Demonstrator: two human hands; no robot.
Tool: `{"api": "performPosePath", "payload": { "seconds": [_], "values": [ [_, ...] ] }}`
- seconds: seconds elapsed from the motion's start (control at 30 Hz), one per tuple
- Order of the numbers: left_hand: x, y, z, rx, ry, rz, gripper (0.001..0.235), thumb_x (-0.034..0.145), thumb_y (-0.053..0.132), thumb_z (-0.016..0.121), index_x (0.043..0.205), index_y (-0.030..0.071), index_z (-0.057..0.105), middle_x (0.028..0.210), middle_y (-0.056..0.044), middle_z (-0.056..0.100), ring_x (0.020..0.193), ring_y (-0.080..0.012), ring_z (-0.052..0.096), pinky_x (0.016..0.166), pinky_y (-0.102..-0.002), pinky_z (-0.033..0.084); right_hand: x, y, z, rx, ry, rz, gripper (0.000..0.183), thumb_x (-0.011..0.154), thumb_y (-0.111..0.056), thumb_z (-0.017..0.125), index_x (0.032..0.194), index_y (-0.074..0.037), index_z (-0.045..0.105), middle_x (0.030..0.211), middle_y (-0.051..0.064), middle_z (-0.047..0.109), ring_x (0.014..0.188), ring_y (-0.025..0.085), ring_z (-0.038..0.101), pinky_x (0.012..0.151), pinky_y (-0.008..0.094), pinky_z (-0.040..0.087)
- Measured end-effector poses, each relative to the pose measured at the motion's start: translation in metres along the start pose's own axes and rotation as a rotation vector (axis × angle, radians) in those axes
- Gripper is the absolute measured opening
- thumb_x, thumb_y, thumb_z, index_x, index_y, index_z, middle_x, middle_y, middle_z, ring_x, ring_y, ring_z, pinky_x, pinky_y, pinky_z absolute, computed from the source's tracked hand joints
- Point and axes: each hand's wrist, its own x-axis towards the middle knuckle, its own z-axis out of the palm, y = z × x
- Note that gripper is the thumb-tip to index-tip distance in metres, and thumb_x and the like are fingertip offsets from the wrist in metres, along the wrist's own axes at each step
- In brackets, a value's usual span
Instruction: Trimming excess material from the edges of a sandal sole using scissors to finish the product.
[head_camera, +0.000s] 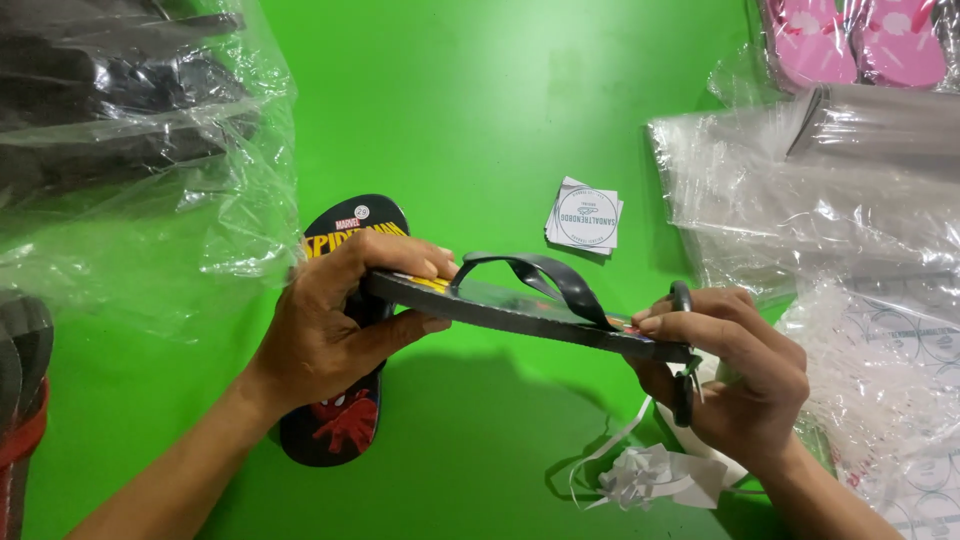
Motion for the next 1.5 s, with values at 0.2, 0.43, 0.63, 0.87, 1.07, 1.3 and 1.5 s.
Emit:
{"api": "performPosePath", "payload": {
  "seconds": [0.2, 0.43, 0.63, 0.87, 1.07, 1.3, 1.5],
  "values": [
    [-0.002, 0.000, 0.005, 0.134, 0.016, 0.155, 0.021, 0.095, 0.016, 0.069, 0.107, 0.003, 0.057, 0.108, -0.018, 0.074, 0.106, -0.0324, 0.076, 0.098, -0.041, 0.062, 0.000, 0.003, 0.000, 0.046, 0.018, 0.007, 0.029, 0.077, 0.000, 0.084, 0.101, -0.001, 0.066, 0.101, 0.019, 0.073, 0.089, 0.025, 0.073, 0.073, 0.031, 0.063],
    [-0.005, 0.004, 0.005, 0.186, -0.010, 0.240, 0.021, 0.096, 0.004, 0.067, 0.111, 0.000, 0.053, 0.118, -0.023, 0.070, 0.114, -0.0358, 0.074, 0.102, -0.042, 0.061, 0.005, -0.001, 0.002, 0.074, 0.079, -0.067, 0.020, 0.084, -0.010, 0.075, 0.097, 0.000, 0.062, 0.098, 0.020, 0.070, 0.091, 0.028, 0.072, 0.083, 0.037, 0.065],
    [-0.009, 0.002, 0.004, 0.309, -0.072, 0.436, 0.022, 0.095, 0.003, 0.068, 0.105, -0.007, 0.051, 0.120, -0.031, 0.064, 0.119, -0.0504, 0.069, 0.109, -0.059, 0.061, -0.001, 0.008, -0.001, 0.005, 0.112, -0.057, 0.037, 0.085, -0.009, 0.079, 0.113, -0.006, 0.054, 0.117, 0.018, 0.068, 0.114, 0.033, 0.069, 0.105, 0.047, 0.061],
    [-0.008, 0.007, 0.007, 0.594, -0.045, 0.643, 0.013, 0.094, -0.008, 0.063, 0.083, -0.003, 0.057, 0.108, -0.024, 0.071, 0.105, -0.0461, 0.075, 0.096, -0.055, 0.063, 0.009, 0.002, -0.004, 0.730, 0.109, 0.428, 0.048, 0.087, -0.009, 0.071, 0.128, -0.014, 0.046, 0.149, 0.025, 0.053, 0.140, 0.031, 0.056, 0.099, 0.034, 0.058],
    [-0.013, 0.003, 0.011, 0.610, -0.024, 0.693, 0.011, 0.093, -0.004, 0.060, 0.083, 0.001, 0.060, 0.103, -0.016, 0.072, 0.105, -0.0423, 0.074, 0.096, -0.051, 0.063, 0.007, -0.001, -0.002, 0.733, 0.204, 0.652, 0.044, 0.083, -0.012, 0.075, 0.120, -0.011, 0.051, 0.115, 0.020, 0.063, 0.097, 0.026, 0.067, 0.082, 0.035, 0.060],
    [-0.010, 0.000, 0.009, 0.630, -0.038, 0.690, 0.009, 0.094, -0.006, 0.062, 0.086, -0.006, 0.058, 0.107, -0.021, 0.066, 0.106, -0.0455, 0.072, 0.094, -0.050, 0.067, 0.002, -0.003, -0.003, 0.774, 0.285, 0.684, 0.037, 0.082, -0.010, 0.078, 0.107, -0.011, 0.051, 0.072, 0.007, 0.057, 0.052, 0.018, 0.066, 0.047, 0.026, 0.055],
    [-0.011, -0.003, 0.010, 0.664, -0.049, 0.654, 0.006, 0.097, -0.005, 0.056, 0.093, -0.005, 0.060, 0.109, -0.023, 0.065, 0.108, -0.0470, 0.071, 0.095, -0.047, 0.067, -0.001, 0.002, -0.005, 0.816, 0.302, 0.666, 0.038, 0.080, -0.011, 0.080, 0.106, -0.011, 0.053, 0.084, 0.007, 0.060, 0.053, 0.020, 0.068, 0.043, 0.024, 0.057]
  ]
}}
